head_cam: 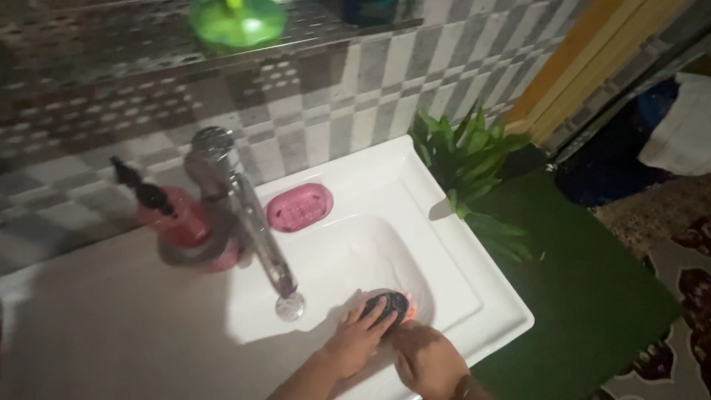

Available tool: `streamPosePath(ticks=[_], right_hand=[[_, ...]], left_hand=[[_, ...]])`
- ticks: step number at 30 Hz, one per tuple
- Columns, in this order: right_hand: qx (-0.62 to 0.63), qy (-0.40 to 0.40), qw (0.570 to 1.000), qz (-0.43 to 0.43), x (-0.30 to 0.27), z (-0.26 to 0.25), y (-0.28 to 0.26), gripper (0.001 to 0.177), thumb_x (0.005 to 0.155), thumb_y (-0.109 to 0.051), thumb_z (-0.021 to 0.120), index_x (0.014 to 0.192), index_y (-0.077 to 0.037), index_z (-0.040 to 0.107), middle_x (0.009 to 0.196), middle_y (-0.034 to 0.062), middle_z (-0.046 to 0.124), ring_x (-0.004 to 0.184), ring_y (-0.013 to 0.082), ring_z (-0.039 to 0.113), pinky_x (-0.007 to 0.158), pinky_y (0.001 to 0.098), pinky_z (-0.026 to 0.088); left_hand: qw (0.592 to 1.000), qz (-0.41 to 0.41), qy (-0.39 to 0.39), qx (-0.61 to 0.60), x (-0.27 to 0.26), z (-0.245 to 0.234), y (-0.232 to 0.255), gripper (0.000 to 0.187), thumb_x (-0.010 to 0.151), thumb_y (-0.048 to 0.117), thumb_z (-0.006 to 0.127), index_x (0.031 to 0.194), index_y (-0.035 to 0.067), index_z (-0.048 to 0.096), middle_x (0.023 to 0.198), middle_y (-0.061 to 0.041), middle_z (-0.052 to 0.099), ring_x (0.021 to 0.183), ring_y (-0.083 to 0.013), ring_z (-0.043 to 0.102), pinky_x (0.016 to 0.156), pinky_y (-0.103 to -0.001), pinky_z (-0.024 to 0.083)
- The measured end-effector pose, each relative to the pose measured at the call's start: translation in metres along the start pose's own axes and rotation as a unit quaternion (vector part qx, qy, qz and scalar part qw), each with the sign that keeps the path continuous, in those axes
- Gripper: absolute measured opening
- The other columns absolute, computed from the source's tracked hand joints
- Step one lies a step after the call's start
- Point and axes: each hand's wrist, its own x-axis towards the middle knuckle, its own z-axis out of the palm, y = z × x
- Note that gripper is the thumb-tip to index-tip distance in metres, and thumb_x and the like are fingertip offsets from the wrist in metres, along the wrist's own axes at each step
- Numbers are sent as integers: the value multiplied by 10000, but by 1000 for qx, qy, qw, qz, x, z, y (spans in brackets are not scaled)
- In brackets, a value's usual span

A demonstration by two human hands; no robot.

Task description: The person scrubs a white bathroom sink using a dark sponge. They wipe the basin, the rim, and the area around the faucet repeatedly. A pink soap dispenser and a bar of soap are visible on the sink but are not moved.

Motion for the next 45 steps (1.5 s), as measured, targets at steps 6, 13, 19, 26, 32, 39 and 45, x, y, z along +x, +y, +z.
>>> streamPosePath(ticks=[6, 13, 19, 26, 32, 39, 45], right_hand=[[-55, -2, 998, 9, -14, 30, 32, 239, 758, -139, 718, 947, -4, 774, 1022, 170, 780, 1061, 339, 715, 1006, 482, 507], [-44, -18, 999, 4, -17, 37, 43, 260, 775, -149, 723, 970, 14, 773, 1022, 166, 783, 1090, 319, 723, 1028, 483, 495], [-41, -3, 999, 29, -15, 29, 31, 257, 752, -143, 710, 938, 25, 765, 1029, 211, 772, 1071, 355, 717, 1047, 483, 486], [-49, -19, 998, 24, -15, 28, 29, 264, 765, -142, 691, 947, 34, 766, 1061, 219, 765, 1100, 356, 712, 1065, 488, 460], [-31, -13, 999, 22, -14, 27, 29, 261, 756, -146, 698, 932, 38, 758, 1031, 204, 772, 1095, 356, 711, 1046, 483, 476], [-16, 10, 999, 42, -13, 23, 22, 222, 749, -123, 698, 897, 36, 745, 1039, 217, 764, 1041, 361, 713, 1047, 478, 488], [-25, 5, 998, 52, -13, 23, 20, 216, 752, -125, 694, 895, 31, 738, 1045, 209, 761, 1058, 358, 715, 1057, 483, 479]], left_hand=[[962, -161, 118, 184, -7, 8, -56, 708, 864, 103, 578, 1542, 230, 417, 1633, -103, 306, 1465, -445, 252, 1098, -646, 292], [908, -269, 298, 119, 77, 32, -43, 701, 868, 234, 671, 1489, 59, 398, 1504, -269, 381, 1321, -545, 403, 1098, -609, 377], [963, -74, 257, -26, 78, 30, -30, 689, 898, 139, 691, 1525, 48, 420, 1545, -291, 393, 1309, -535, 436, 1117, -528, 397], [945, 56, 211, 243, -28, 7, -91, 524, 802, 195, 694, 1323, 216, 643, 1463, -72, 528, 1283, -408, 490, 1047, -569, 424], [921, -189, 282, 188, 54, 31, -57, 561, 851, 279, 711, 1362, 88, 582, 1393, -246, 540, 1251, -425, 528, 1023, -557, 439], [944, -128, 293, -78, 96, 24, -9, 665, 900, 197, 720, 1500, 48, 475, 1506, -285, 480, 1234, -483, 504, 1051, -525, 430], [976, 123, 153, 93, 0, 17, -54, 569, 833, 181, 761, 1378, 95, 621, 1471, -223, 548, 1327, -391, 515, 1059, -540, 390]])
